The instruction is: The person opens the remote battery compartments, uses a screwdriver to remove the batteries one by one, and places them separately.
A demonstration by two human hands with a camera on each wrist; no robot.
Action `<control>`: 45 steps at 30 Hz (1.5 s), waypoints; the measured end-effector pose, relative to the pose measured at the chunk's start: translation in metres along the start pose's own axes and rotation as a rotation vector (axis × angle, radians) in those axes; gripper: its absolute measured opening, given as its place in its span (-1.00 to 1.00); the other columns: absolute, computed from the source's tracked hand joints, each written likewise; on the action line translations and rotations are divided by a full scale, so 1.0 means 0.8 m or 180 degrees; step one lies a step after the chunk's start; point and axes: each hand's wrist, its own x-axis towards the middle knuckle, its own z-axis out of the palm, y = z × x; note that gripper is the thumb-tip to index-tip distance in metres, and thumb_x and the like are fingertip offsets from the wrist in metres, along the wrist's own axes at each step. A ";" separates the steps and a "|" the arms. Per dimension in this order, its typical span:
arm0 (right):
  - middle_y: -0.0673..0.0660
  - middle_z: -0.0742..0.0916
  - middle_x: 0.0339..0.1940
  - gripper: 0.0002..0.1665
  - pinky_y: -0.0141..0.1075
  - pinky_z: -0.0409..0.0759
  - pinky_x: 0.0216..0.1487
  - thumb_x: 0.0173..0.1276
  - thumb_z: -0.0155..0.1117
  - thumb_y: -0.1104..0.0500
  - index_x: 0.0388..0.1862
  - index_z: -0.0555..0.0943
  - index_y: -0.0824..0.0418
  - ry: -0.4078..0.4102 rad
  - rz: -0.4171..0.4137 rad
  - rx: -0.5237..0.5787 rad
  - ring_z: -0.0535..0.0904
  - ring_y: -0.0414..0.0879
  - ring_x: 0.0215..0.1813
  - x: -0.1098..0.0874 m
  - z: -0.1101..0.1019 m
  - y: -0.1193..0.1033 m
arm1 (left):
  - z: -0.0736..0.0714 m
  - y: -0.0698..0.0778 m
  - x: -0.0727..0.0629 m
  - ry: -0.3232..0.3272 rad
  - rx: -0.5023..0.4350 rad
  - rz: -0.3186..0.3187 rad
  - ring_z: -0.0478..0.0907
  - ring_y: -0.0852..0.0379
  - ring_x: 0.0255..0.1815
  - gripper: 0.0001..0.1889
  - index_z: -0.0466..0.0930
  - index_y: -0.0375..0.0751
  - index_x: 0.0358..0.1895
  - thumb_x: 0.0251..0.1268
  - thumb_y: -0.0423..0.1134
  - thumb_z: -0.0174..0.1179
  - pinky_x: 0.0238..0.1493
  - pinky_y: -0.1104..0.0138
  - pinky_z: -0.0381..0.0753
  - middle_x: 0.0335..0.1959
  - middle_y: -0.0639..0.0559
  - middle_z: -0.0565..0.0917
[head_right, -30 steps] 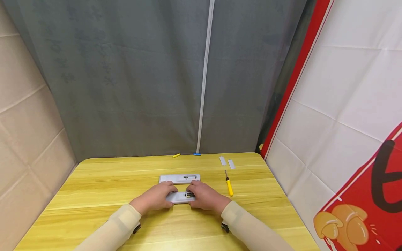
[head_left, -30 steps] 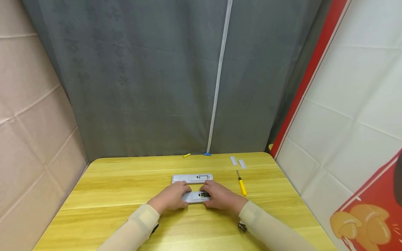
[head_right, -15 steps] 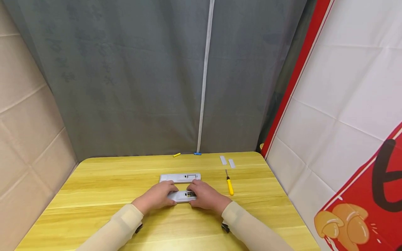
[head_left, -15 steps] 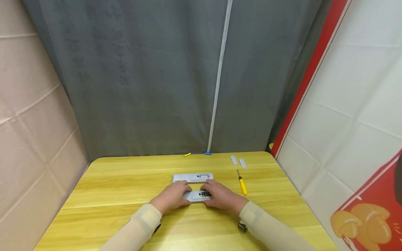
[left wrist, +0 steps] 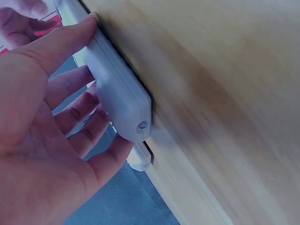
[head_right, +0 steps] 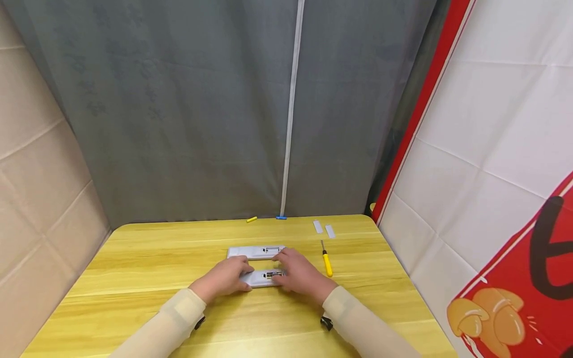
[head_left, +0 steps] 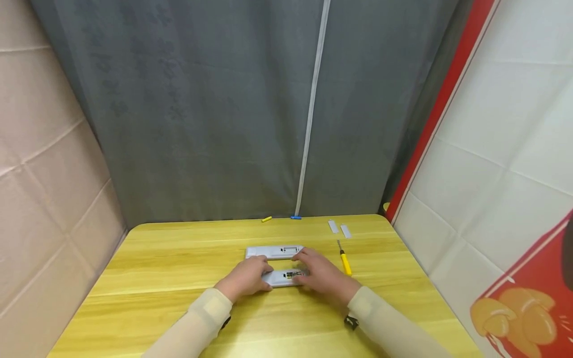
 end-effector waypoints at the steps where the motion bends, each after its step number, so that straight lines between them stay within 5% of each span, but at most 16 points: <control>1: 0.05 0.67 0.29 -0.39 0.01 0.60 0.39 0.53 0.53 -0.10 0.41 0.66 0.14 0.0051 0.0034 0.0021 0.61 -0.01 0.28 -0.002 -0.006 0.002 | 0.000 0.000 0.000 0.0009 -0.0004 -0.0008 0.67 -0.06 0.02 -0.51 0.86 -0.23 0.13 0.19 -0.09 0.71 0.16 0.01 0.67 0.04 -0.05 0.70; 14: 0.21 0.70 0.28 -0.35 0.09 0.60 0.39 0.47 0.61 -0.02 0.38 0.66 0.28 0.0588 0.0799 -0.0126 0.62 0.15 0.33 -0.030 -0.063 0.044 | 0.002 -0.002 -0.001 -0.0025 -0.0133 -0.0124 0.65 -0.28 0.29 -0.49 0.84 -0.27 0.18 0.24 -0.10 0.69 0.38 -0.09 0.59 0.34 -0.30 0.66; 19: 0.20 0.70 0.20 -0.31 0.06 0.64 0.20 0.47 0.61 -0.03 0.41 0.64 0.31 0.0660 0.0887 -0.0197 0.62 0.09 0.11 -0.040 -0.073 0.064 | 0.002 -0.001 -0.002 -0.0016 -0.0170 -0.0118 0.66 -0.26 0.27 -0.50 0.83 -0.28 0.18 0.23 -0.12 0.69 0.37 -0.10 0.59 0.32 -0.30 0.67; 30: 0.36 0.67 0.35 -0.22 0.22 0.54 0.43 0.46 0.61 -0.03 0.44 0.59 0.41 0.0664 0.1111 -0.0148 0.60 0.33 0.37 -0.053 -0.082 0.086 | 0.004 -0.002 -0.002 -0.0028 -0.0175 -0.0107 0.65 -0.27 0.29 -0.49 0.84 -0.27 0.18 0.23 -0.11 0.69 0.38 -0.10 0.59 0.33 -0.30 0.67; 37: 0.51 0.56 0.50 -0.07 0.33 0.39 0.53 0.46 0.57 -0.16 0.52 0.50 0.43 0.0515 0.1407 -0.0127 0.38 0.50 0.58 -0.056 -0.085 0.086 | 0.005 -0.003 -0.003 -0.0007 -0.0164 -0.0088 0.65 -0.27 0.27 -0.49 0.84 -0.27 0.18 0.22 -0.11 0.69 0.36 -0.10 0.60 0.31 -0.30 0.67; 45: 0.53 0.53 0.53 0.00 0.34 0.42 0.50 0.47 0.51 -0.28 0.55 0.50 0.42 0.0417 0.1599 -0.0170 0.40 0.51 0.56 -0.055 -0.077 0.093 | 0.005 -0.003 -0.005 -0.0019 -0.0194 -0.0117 0.64 -0.27 0.30 -0.48 0.83 -0.27 0.20 0.23 -0.11 0.69 0.39 -0.10 0.58 0.33 -0.30 0.66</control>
